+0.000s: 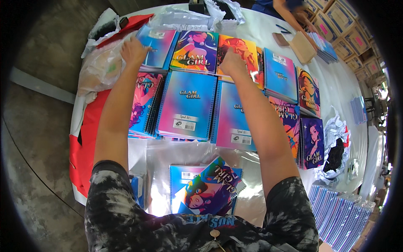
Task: The person repeatedly picks up stacks of spiral-bound notebooks, places them into clear plastic bags, and seals the bags. The person then stacks the packaged notebooks on the table.
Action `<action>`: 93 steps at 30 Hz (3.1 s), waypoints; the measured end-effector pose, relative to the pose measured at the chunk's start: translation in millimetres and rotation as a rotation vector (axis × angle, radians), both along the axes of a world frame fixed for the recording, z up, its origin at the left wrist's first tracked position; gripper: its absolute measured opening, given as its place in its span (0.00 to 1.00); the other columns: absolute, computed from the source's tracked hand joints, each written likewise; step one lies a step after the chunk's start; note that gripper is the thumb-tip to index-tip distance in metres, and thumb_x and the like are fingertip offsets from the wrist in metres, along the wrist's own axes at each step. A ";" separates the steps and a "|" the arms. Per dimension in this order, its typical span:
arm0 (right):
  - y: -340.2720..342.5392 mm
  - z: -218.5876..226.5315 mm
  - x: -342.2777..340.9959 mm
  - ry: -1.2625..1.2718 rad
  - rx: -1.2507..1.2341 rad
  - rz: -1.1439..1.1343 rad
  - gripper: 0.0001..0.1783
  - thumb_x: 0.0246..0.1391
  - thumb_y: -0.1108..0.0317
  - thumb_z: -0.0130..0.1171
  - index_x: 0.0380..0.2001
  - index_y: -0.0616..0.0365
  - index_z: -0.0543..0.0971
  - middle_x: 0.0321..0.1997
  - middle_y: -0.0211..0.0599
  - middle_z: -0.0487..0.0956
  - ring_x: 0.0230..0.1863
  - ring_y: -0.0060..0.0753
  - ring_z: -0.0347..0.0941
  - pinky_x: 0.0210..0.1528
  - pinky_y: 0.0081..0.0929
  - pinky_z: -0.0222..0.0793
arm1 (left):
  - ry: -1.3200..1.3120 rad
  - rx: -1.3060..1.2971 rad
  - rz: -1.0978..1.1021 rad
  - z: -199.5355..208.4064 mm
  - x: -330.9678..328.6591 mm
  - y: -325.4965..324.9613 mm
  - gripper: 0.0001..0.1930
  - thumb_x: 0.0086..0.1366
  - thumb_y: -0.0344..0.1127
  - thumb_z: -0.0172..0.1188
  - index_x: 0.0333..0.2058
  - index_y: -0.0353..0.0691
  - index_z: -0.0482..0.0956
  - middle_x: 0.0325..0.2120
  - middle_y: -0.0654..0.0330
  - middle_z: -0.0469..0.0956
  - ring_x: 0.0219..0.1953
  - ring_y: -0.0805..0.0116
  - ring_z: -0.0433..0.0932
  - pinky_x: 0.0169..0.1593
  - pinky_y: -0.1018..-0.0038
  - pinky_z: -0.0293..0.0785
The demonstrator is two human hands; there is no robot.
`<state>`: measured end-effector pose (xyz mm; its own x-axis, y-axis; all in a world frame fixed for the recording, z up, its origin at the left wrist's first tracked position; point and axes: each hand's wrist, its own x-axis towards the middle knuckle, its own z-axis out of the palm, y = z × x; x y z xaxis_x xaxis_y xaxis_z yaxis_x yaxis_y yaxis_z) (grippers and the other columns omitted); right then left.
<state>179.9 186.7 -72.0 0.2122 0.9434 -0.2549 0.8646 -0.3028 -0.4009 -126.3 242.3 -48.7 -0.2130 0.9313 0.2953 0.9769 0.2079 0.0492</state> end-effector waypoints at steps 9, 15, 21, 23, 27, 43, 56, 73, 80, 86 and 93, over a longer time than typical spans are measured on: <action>-17.4 10.5 -20.6 -0.071 -0.074 -0.016 0.57 0.39 0.43 0.63 0.64 0.60 0.46 0.68 0.60 0.44 0.68 0.67 0.37 0.65 0.57 0.33 | -0.422 -0.294 -0.274 -6.3 69.7 26.7 0.38 0.50 0.65 0.58 0.44 0.33 0.76 0.38 0.42 0.77 0.45 0.53 0.75 0.50 0.64 0.68; -8.0 14.4 24.6 0.329 0.097 -0.036 0.33 0.42 0.57 0.56 0.51 0.67 0.66 0.56 0.62 0.65 0.59 0.54 0.62 0.58 0.49 0.58 | -0.388 -0.205 -0.024 -12.9 137.3 -6.1 0.23 0.53 0.45 0.61 0.45 0.40 0.75 0.43 0.40 0.73 0.43 0.44 0.74 0.50 0.58 0.68; -105.4 25.6 113.4 1.840 0.624 -0.041 0.18 0.44 0.77 0.47 0.42 0.64 0.71 0.39 0.40 0.74 0.42 0.36 0.72 0.49 0.35 0.68 | -0.521 0.424 -0.493 50.2 119.4 -67.2 0.16 0.52 0.37 0.63 0.38 0.38 0.76 0.37 0.47 0.77 0.39 0.50 0.77 0.45 0.67 0.71; -166.0 52.9 118.8 1.763 0.627 -0.117 0.19 0.46 0.75 0.51 0.44 0.63 0.70 0.42 0.38 0.75 0.44 0.36 0.72 0.51 0.35 0.67 | -0.658 0.527 -0.572 80.6 107.2 -119.4 0.17 0.54 0.36 0.62 0.41 0.36 0.74 0.38 0.48 0.77 0.38 0.51 0.77 0.44 0.67 0.71; -271.6 82.9 174.5 1.211 0.819 -0.199 0.21 0.49 0.78 0.55 0.49 0.62 0.69 0.46 0.37 0.74 0.47 0.33 0.71 0.51 0.32 0.66 | -1.285 0.345 -0.801 88.2 90.4 -269.0 0.13 0.51 0.31 0.62 0.36 0.33 0.75 0.33 0.50 0.76 0.36 0.53 0.75 0.41 0.63 0.71; -414.9 0.6 32.2 0.188 0.122 0.927 0.28 0.37 0.76 0.56 0.44 0.36 0.77 0.58 0.18 0.69 0.67 0.32 0.53 0.67 0.47 0.38 | -0.576 0.180 -0.872 40.3 84.5 -268.6 0.18 0.50 0.20 0.52 0.42 0.41 0.76 0.39 0.52 0.74 0.42 0.52 0.73 0.48 0.63 0.68; -64.3 -3.8 125.1 -0.223 0.269 -0.118 0.25 0.45 0.57 0.59 0.41 0.67 0.76 0.41 0.58 0.76 0.47 0.54 0.73 0.51 0.40 0.67 | -0.413 -0.352 -0.161 -25.3 97.8 7.5 0.44 0.43 0.65 0.63 0.44 0.26 0.72 0.36 0.48 0.79 0.42 0.53 0.77 0.47 0.64 0.71; -468.5 14.4 22.2 1.083 -0.091 -0.377 0.20 0.54 0.64 0.58 0.46 0.65 0.71 0.32 0.29 0.75 0.28 0.19 0.67 0.27 0.20 0.66 | -0.673 -0.548 0.014 -12.1 65.4 -508.0 0.17 0.62 0.45 0.54 0.24 0.36 0.73 0.20 0.54 0.74 0.24 0.58 0.73 0.30 0.67 0.67; -456.1 3.0 54.0 0.643 0.043 -0.126 0.25 0.48 0.52 0.61 0.39 0.64 0.74 0.25 0.37 0.73 0.27 0.30 0.68 0.30 0.29 0.64 | -0.824 -0.290 -0.177 -33.1 68.7 -517.7 0.32 0.56 0.47 0.58 0.53 0.33 0.60 0.51 0.43 0.60 0.54 0.46 0.58 0.58 0.56 0.52; -247.8 12.1 269.9 -0.120 0.794 -0.318 0.18 0.51 0.58 0.53 0.36 0.62 0.77 0.35 0.51 0.78 0.39 0.47 0.74 0.41 0.40 0.66 | -0.694 -0.370 -0.151 -27.2 98.6 -524.5 0.48 0.44 0.43 0.68 0.60 0.34 0.51 0.54 0.44 0.58 0.57 0.46 0.56 0.60 0.56 0.50; -159.3 -13.4 367.9 -0.344 0.462 -0.718 0.26 0.44 0.48 0.62 0.40 0.57 0.77 0.39 0.43 0.79 0.42 0.47 0.75 0.47 0.41 0.66 | -0.721 -0.398 -0.153 -32.5 90.7 -526.2 0.47 0.41 0.37 0.66 0.60 0.35 0.51 0.52 0.44 0.60 0.56 0.46 0.56 0.60 0.57 0.51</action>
